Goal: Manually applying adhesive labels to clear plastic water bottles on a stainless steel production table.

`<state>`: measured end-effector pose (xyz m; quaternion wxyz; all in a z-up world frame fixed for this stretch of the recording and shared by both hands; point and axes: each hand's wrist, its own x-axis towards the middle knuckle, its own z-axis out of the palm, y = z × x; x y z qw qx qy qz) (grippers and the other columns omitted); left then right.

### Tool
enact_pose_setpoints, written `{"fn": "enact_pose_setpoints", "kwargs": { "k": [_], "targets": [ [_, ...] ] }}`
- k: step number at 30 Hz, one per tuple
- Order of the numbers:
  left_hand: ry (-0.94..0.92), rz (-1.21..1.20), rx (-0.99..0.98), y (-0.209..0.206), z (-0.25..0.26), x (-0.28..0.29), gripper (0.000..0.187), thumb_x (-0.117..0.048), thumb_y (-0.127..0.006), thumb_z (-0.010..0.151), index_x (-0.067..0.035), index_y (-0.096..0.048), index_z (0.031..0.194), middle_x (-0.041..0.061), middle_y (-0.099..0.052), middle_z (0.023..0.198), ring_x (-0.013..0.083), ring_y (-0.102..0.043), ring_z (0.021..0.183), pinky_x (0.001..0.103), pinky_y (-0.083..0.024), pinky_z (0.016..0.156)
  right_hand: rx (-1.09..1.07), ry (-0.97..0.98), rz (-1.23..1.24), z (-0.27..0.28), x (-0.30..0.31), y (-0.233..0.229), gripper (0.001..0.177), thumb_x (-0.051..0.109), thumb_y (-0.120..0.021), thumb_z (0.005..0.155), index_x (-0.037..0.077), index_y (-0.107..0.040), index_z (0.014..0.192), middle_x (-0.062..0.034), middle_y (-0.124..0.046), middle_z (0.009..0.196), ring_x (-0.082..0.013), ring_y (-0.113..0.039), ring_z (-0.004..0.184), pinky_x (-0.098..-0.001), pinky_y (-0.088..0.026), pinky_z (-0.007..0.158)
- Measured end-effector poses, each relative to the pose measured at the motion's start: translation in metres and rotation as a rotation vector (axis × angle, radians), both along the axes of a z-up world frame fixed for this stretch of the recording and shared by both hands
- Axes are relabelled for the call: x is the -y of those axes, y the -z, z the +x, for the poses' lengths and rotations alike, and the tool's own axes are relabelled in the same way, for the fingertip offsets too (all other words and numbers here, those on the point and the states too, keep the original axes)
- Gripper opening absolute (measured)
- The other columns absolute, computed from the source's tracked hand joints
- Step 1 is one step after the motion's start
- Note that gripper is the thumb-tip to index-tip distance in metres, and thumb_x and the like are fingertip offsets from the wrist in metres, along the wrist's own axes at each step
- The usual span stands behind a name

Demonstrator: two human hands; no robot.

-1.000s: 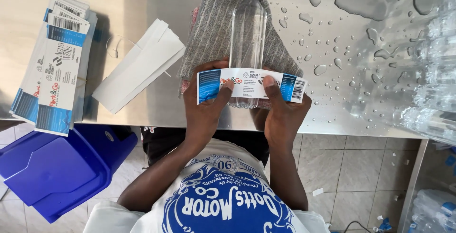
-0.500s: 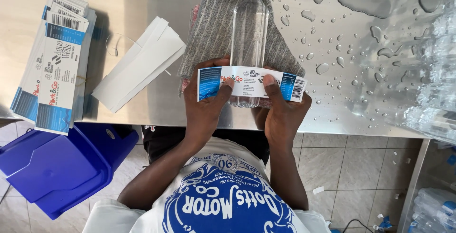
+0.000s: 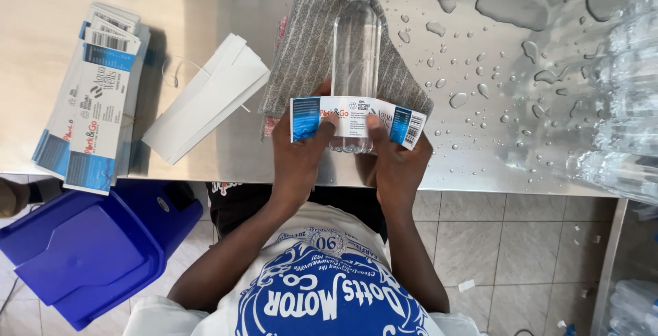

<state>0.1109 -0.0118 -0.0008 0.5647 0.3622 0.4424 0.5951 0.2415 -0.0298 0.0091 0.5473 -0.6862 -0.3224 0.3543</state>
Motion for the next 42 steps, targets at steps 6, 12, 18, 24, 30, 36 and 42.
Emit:
{"fn": "enact_pose_setpoints", "kwargs": {
  "k": [6, 12, 18, 24, 30, 36, 42],
  "targets": [
    [-0.107, -0.203, 0.149, -0.009, 0.012, 0.010, 0.034, -0.006, -0.078, 0.098, -0.002, -0.072, 0.132, 0.013, -0.081, 0.105, 0.0189, -0.076, 0.092, 0.045, -0.059, 0.096, -0.213, -0.128, 0.054, -0.015, 0.011, -0.032, 0.066, 0.026, -0.090, 0.092, 0.004, -0.062, 0.147, -0.0083, -0.073, 0.116, -0.0125, -0.065, 0.105, -0.0388, -0.056, 0.100],
    [-0.025, 0.072, 0.217, -0.027, 0.005, 0.018, 0.048, -0.027, -0.075, 0.104, -0.006, -0.066, 0.146, 0.016, -0.070, 0.147, 0.0249, -0.061, 0.140, 0.048, -0.045, 0.121, -0.356, -0.182, 0.322, 0.000, 0.025, -0.026, 0.099, 0.010, -0.089, 0.085, 0.009, -0.036, 0.169, -0.0176, -0.065, 0.150, -0.0239, -0.066, 0.133, -0.0444, -0.059, 0.113],
    [0.196, 0.233, 0.317, -0.033, -0.053, -0.034, 0.095, -0.060, -0.078, 0.093, -0.010, -0.033, 0.160, 0.027, -0.066, 0.145, 0.0342, -0.069, 0.133, 0.051, -0.054, 0.119, -0.345, -0.323, 0.491, 0.027, 0.026, -0.041, 0.135, 0.010, -0.100, 0.063, 0.008, -0.020, 0.173, -0.0269, -0.060, 0.148, -0.0370, -0.066, 0.134, -0.0543, -0.059, 0.114],
    [0.344, 0.171, 0.393, -0.097, -0.044, -0.038, 0.097, -0.043, -0.095, 0.087, -0.011, -0.038, 0.159, 0.016, -0.072, 0.135, 0.0345, -0.073, 0.124, 0.056, -0.059, 0.115, -0.451, -0.559, 0.485, 0.019, 0.017, -0.040, 0.128, 0.015, -0.097, 0.075, 0.011, -0.019, 0.176, -0.0295, -0.063, 0.153, -0.0316, -0.067, 0.136, -0.0459, -0.065, 0.104],
    [-0.078, 0.157, 0.456, -0.100, -0.030, -0.025, 0.070, -0.023, -0.095, 0.085, -0.010, -0.055, 0.142, 0.007, -0.076, 0.113, 0.0261, -0.077, 0.108, 0.044, -0.058, 0.108, 0.483, -0.224, 0.669, 0.007, 0.034, 0.001, 0.066, 0.026, -0.076, 0.105, 0.007, -0.045, 0.160, -0.0223, -0.054, 0.163, -0.0434, -0.051, 0.158, -0.0559, -0.052, 0.129],
    [-0.081, 0.300, 0.405, -0.098, -0.019, -0.006, 0.056, -0.016, -0.087, 0.097, -0.014, -0.052, 0.141, 0.009, -0.072, 0.117, 0.0257, -0.071, 0.115, 0.043, -0.055, 0.111, 1.057, -0.345, 0.715, -0.022, 0.036, -0.022, 0.057, 0.036, -0.049, 0.120, -0.007, -0.045, 0.158, -0.0315, -0.052, 0.160, -0.0479, -0.054, 0.155, -0.0600, -0.049, 0.131],
    [0.024, 0.365, 0.420, -0.093, -0.021, -0.001, 0.054, -0.008, -0.085, 0.098, -0.014, -0.052, 0.141, 0.009, -0.072, 0.117, 0.0240, -0.071, 0.117, 0.041, -0.060, 0.105, 1.040, -0.360, 0.634, -0.027, 0.020, -0.036, 0.072, 0.053, -0.044, 0.118, -0.005, -0.042, 0.160, -0.0258, -0.060, 0.155, -0.0418, -0.063, 0.145, -0.0541, -0.058, 0.120]
  ]
}}
